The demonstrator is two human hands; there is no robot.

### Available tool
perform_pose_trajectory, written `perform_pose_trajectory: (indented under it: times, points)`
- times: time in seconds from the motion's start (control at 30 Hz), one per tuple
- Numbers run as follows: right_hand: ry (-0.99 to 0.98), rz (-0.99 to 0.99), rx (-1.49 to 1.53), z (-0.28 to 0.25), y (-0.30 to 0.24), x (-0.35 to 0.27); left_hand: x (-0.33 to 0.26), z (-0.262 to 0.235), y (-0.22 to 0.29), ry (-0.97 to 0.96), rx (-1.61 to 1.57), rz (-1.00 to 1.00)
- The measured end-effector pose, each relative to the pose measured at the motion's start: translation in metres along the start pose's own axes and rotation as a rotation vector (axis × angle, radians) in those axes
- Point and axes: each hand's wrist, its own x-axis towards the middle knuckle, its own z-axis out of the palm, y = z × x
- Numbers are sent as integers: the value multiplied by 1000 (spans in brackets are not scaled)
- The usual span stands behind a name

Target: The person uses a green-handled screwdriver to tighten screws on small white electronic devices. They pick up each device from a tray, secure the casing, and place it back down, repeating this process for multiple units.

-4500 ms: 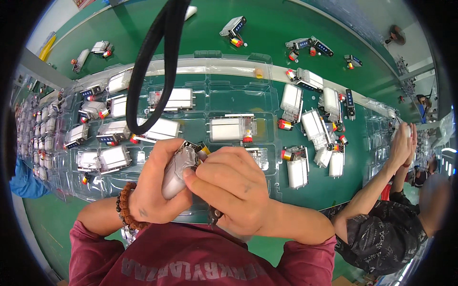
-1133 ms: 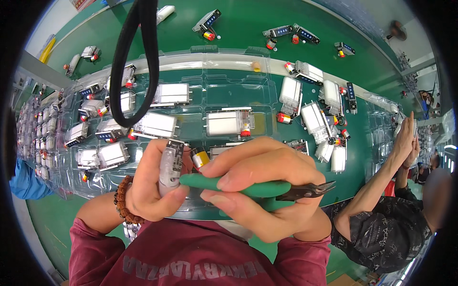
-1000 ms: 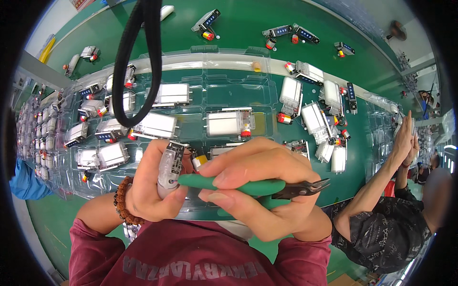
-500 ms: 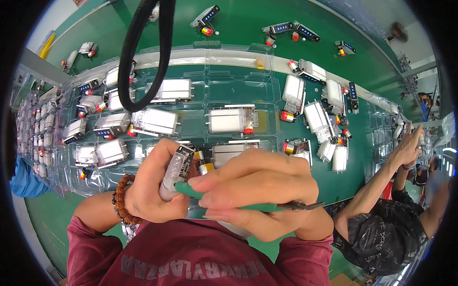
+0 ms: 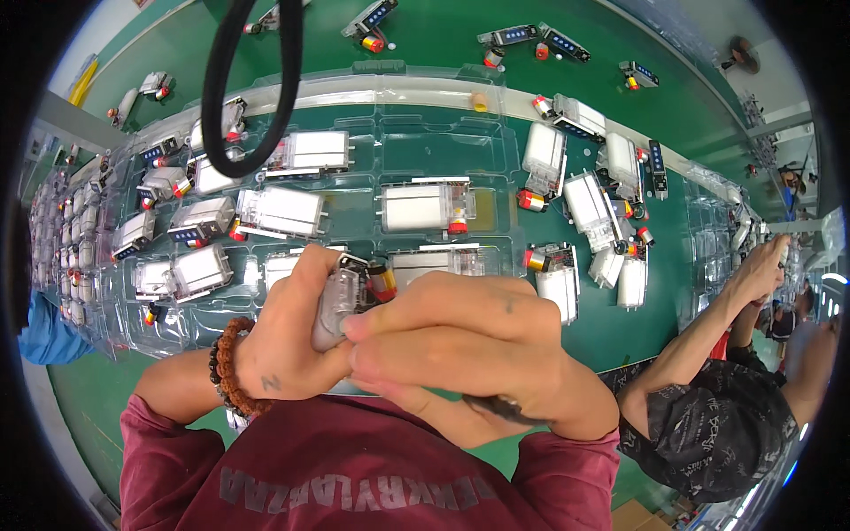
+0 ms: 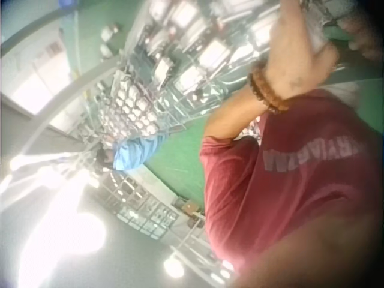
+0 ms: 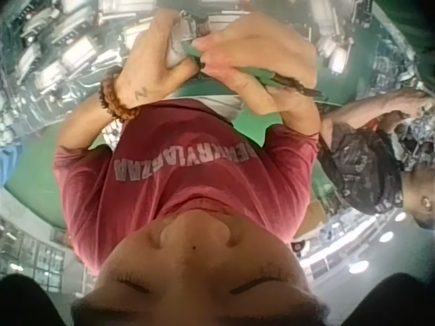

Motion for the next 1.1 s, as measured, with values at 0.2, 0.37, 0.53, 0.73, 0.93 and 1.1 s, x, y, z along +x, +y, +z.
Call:
perform_pose_trajectory:
  times: [0.2, 0.37, 0.53, 0.73, 0.93, 1.1]
  points:
    - [157, 137, 120, 3, -6, -11, -4, -1, -1, 4, 27, -44]
    - [120, 111, 89, 7, -1, -10, 0, -2, -1, -7, 38, 69]
    - [145, 148, 136, 9, -1, -9, -1, -2, -1, -17, 38, 34]
    - [-2, -21, -16, 3, 2, 0, -2, 2, -3, -13, 39, -13]
    - [76, -102, 57, 7, 8, -10, 1, 1, -2, -19, 24, 50]
    - [256, -60, 115, 12, 2, -19, 1, -3, 5, -31, 18, 32]
